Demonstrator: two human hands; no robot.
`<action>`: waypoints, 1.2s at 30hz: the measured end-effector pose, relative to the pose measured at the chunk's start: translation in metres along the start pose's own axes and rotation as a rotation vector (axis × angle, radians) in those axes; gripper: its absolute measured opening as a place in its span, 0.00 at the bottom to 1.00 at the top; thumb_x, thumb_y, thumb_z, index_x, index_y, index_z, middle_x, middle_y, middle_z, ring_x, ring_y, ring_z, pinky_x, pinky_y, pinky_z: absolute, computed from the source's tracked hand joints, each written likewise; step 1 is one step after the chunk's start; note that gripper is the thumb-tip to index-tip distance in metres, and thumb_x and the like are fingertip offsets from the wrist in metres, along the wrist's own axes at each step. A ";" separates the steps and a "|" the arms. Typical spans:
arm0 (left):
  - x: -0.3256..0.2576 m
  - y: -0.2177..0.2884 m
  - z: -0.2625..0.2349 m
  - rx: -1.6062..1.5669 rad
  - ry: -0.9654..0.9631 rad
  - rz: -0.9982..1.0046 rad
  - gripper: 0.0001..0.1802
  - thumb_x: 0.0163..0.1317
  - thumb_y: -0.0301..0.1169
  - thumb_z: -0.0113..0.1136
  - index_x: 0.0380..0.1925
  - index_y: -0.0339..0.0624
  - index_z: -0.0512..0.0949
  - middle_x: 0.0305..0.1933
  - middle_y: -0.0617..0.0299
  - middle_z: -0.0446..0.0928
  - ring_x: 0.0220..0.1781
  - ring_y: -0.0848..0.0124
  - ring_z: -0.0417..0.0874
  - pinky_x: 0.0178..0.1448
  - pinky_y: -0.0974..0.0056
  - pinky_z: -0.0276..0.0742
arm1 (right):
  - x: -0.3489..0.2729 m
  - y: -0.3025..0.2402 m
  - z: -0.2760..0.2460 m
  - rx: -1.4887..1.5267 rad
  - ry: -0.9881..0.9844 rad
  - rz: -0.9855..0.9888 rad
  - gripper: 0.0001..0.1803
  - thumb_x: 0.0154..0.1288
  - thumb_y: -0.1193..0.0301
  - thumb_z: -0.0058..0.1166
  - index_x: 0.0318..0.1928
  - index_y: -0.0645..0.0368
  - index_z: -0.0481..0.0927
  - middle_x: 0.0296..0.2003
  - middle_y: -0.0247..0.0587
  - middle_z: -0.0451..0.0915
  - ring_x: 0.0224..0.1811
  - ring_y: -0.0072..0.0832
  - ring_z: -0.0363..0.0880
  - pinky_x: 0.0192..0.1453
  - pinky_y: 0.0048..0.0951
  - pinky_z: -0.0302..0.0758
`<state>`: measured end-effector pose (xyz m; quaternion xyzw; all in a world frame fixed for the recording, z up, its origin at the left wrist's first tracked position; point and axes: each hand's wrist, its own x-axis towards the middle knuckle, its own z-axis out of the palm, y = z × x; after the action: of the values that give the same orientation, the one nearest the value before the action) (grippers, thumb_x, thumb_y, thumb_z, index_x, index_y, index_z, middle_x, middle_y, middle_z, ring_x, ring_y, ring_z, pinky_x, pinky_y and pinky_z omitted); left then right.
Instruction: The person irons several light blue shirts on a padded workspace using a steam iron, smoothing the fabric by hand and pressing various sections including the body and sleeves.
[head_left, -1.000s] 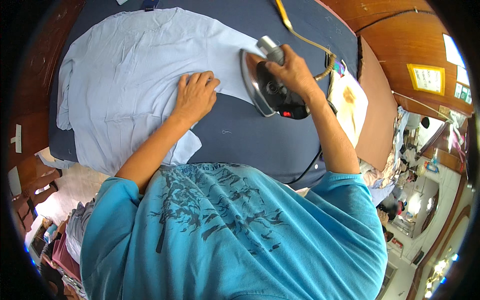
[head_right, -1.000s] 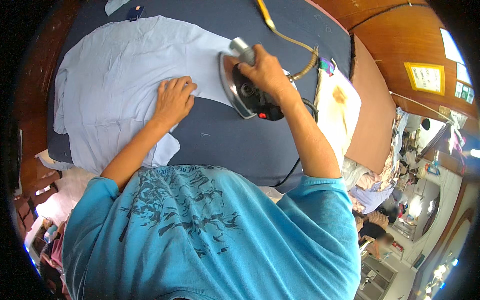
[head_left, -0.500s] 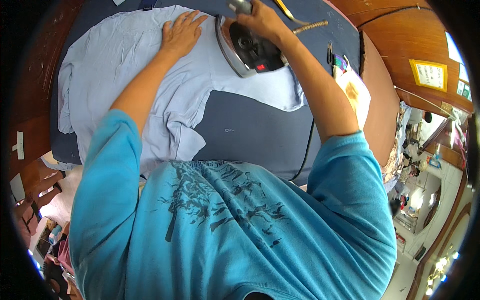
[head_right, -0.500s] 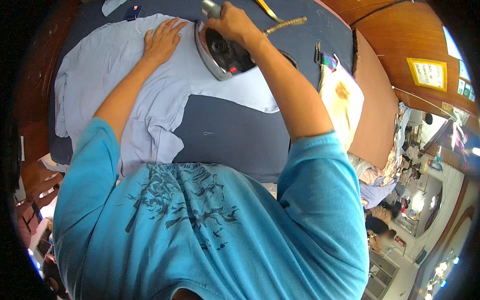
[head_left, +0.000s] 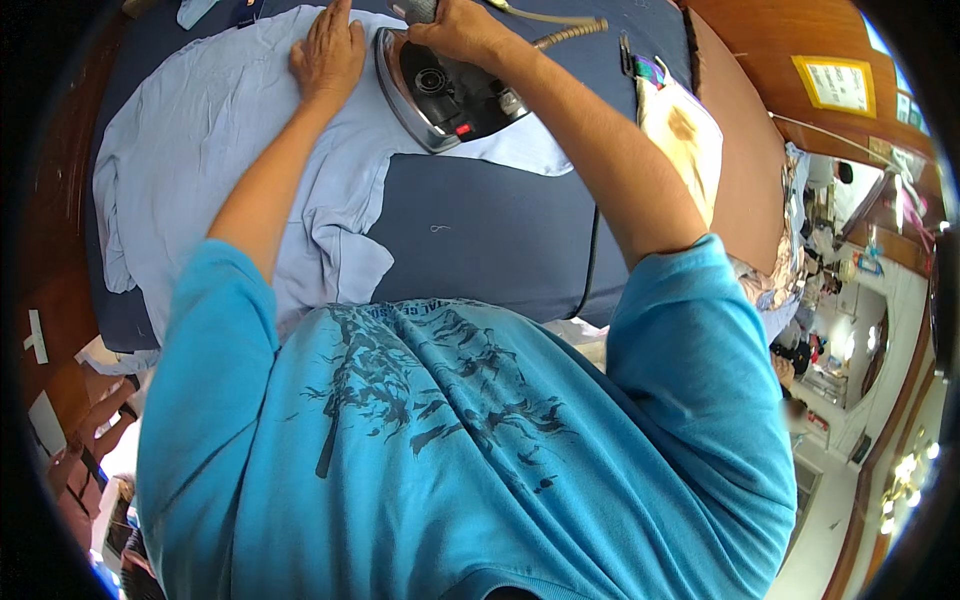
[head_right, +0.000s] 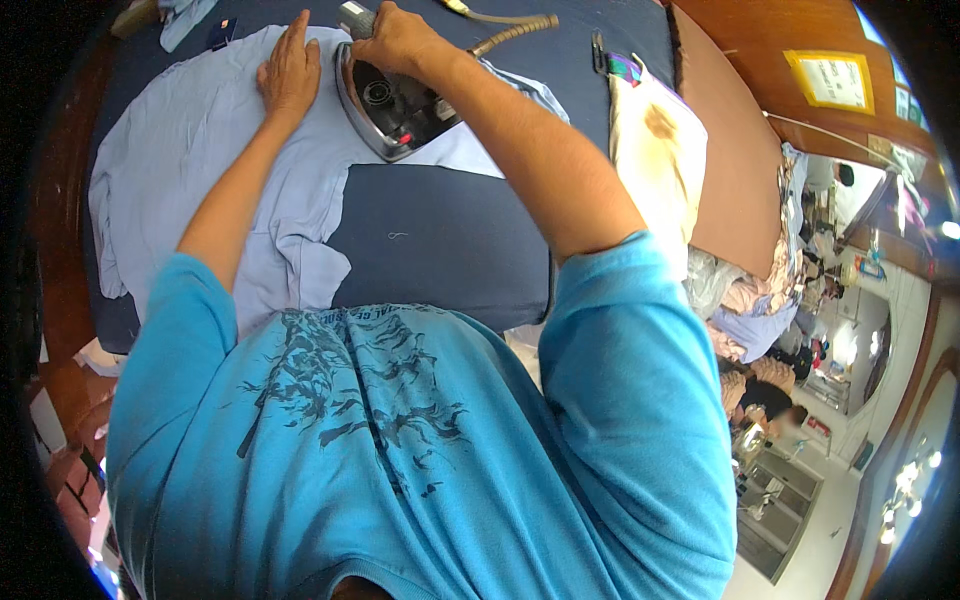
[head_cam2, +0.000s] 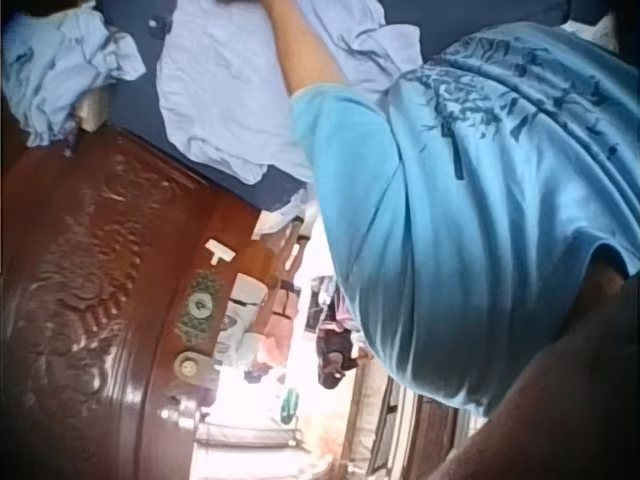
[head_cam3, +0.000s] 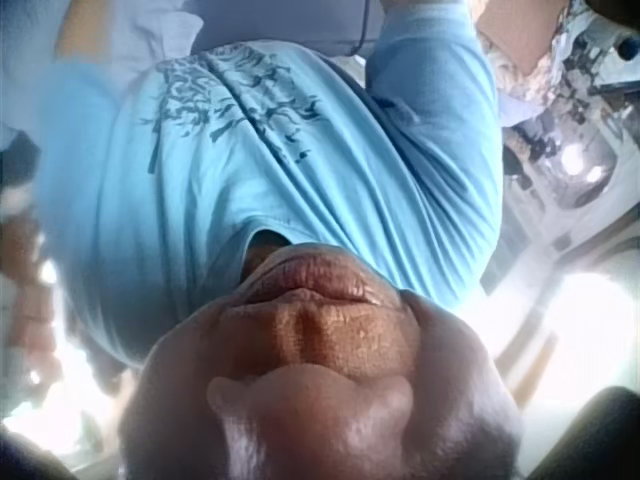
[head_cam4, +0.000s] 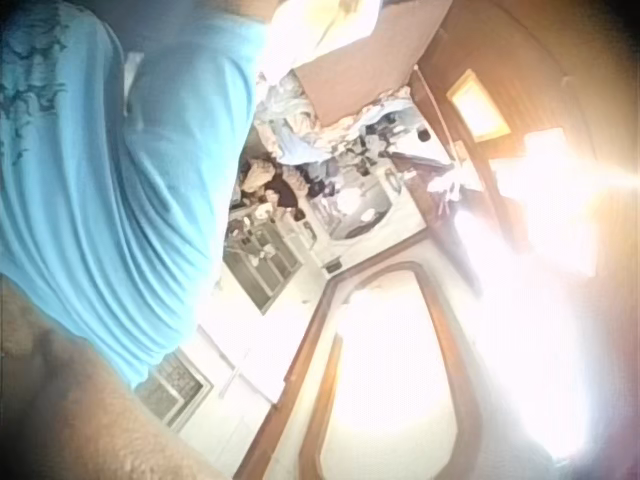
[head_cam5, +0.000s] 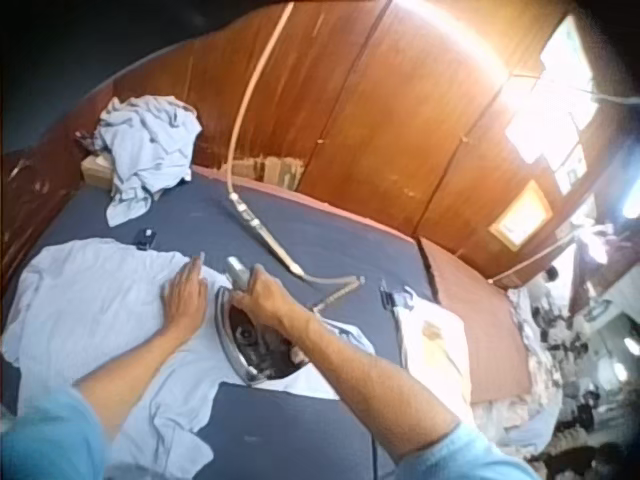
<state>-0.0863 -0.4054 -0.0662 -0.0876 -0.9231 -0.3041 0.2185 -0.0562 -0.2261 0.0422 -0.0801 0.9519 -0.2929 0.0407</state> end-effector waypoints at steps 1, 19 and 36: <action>-0.003 0.014 0.003 -0.164 0.015 -0.032 0.26 0.64 0.39 0.42 0.63 0.53 0.61 0.63 0.59 0.66 0.65 0.62 0.65 0.64 0.50 0.58 | 0.003 0.004 -0.002 -0.027 -0.022 -0.026 0.29 0.52 0.56 0.57 0.44 0.70 0.70 0.38 0.67 0.77 0.43 0.55 0.77 0.43 0.45 0.73; -0.042 0.075 0.022 0.252 -0.559 0.408 0.29 0.66 0.51 0.38 0.66 0.58 0.57 0.72 0.62 0.49 0.74 0.62 0.44 0.67 0.40 0.43 | -0.184 0.062 -0.051 0.000 0.351 0.434 0.26 0.52 0.57 0.56 0.41 0.69 0.69 0.26 0.53 0.75 0.32 0.42 0.78 0.38 0.36 0.73; 0.089 0.029 -0.012 0.393 -0.982 0.461 0.24 0.53 0.42 0.51 0.50 0.45 0.73 0.48 0.54 0.75 0.54 0.59 0.73 0.59 0.52 0.61 | -0.078 0.042 -0.042 0.028 -0.038 0.036 0.25 0.52 0.58 0.59 0.43 0.65 0.71 0.34 0.55 0.78 0.38 0.47 0.77 0.44 0.40 0.71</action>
<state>-0.1527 -0.3867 -0.0022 -0.3751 -0.9126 0.0049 -0.1628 0.0098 -0.1546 0.0555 -0.0676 0.9481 -0.3038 0.0652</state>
